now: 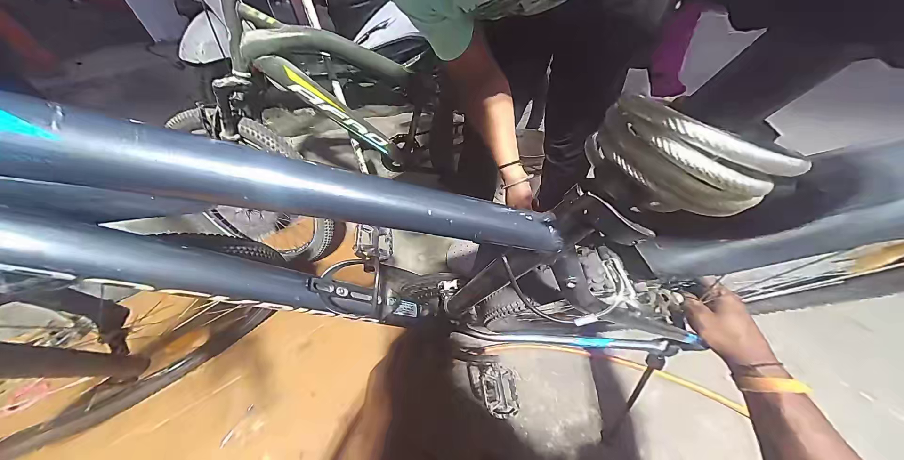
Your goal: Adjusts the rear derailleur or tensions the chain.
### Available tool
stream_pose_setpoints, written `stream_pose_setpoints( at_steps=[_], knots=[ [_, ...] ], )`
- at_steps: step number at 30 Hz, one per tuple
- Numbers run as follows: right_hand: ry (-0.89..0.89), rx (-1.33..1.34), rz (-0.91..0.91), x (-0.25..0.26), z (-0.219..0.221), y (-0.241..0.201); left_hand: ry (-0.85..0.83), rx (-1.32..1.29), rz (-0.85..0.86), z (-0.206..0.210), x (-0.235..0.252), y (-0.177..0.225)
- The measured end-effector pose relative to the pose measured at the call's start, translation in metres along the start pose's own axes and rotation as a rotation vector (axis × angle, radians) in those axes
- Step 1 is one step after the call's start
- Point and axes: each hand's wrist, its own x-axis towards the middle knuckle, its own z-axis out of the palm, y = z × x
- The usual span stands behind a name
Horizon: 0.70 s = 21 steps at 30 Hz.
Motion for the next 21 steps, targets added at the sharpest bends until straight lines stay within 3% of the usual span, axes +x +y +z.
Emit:
stream_pose_setpoints(
  at_steps=[1,5,7,9,11,17,21],
  knots=[
    [-0.002,0.011,0.003,0.001,-0.001,0.0,-0.141,0.005,-0.044,-0.005,0.008,0.022],
    [-0.026,-0.023,-0.007,-0.002,0.0,-0.009,-0.234,-0.023,-0.018,0.004,0.017,0.047],
    [-0.025,-0.051,0.007,-0.002,-0.004,-0.006,-0.366,-0.018,0.013,0.009,0.016,0.055],
    [-0.004,-0.079,0.028,0.002,-0.006,0.003,-0.195,-0.018,0.197,0.042,-0.003,0.04],
    [-0.013,-0.118,0.053,0.005,-0.008,0.003,-0.154,-0.062,0.297,0.063,-0.013,0.023],
    [-0.037,-0.114,0.037,0.006,-0.005,0.003,-0.041,-0.264,0.157,0.053,-0.018,0.014],
    [-0.039,-0.104,0.038,0.006,-0.007,0.0,-0.1,-0.317,0.123,0.029,-0.009,0.022]
  ],
)
